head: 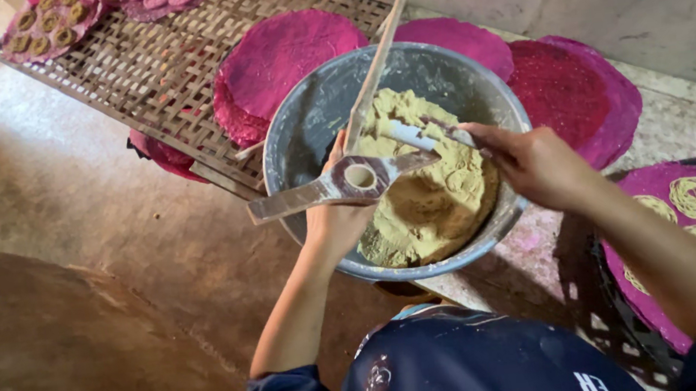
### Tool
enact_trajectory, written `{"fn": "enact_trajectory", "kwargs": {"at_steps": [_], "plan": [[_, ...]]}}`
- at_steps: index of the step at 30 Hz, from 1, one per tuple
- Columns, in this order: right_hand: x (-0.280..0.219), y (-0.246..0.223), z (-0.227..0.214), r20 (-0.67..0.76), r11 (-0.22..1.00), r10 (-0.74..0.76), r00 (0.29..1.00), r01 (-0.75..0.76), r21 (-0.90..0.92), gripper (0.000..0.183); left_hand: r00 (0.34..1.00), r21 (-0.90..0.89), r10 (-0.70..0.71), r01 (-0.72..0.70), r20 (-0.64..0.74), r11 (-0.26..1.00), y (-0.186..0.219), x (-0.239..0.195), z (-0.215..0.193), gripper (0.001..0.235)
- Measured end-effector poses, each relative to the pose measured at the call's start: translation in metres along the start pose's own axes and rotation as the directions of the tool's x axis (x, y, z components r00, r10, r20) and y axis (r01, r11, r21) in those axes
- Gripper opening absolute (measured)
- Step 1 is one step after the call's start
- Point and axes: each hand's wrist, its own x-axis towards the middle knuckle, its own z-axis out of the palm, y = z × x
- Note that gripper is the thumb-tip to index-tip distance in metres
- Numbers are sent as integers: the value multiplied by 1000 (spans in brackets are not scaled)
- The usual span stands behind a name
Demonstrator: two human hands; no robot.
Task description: The person uses a wooden dough press to scoop dough from a metal bowl and extrude it into spiral shapes onto pink trays. The person repeatedly fills the press, extrudes spirals, and arranges them on multiple trays.
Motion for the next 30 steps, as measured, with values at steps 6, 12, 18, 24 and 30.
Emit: {"fn": "enact_trajectory", "kwargs": {"at_steps": [6,12,18,24,30], "plan": [[-2,-19,13,-63,938,-52,997,27,-345,58,998,113,-55,58,-27,992,-2,7,3,99],[2,-3,23,-48,834,-197,979,141,-534,73,997,-94,-80,82,21,992,-29,9,20,110],[5,9,27,17,753,-284,959,234,-615,80,999,-257,-33,40,30,966,-44,13,31,115],[20,9,15,86,834,-199,976,214,-509,59,995,245,-92,78,46,966,-50,16,20,124],[49,-19,-46,456,938,262,850,-113,-329,45,947,576,321,-275,23,770,-65,27,-9,70]]}}
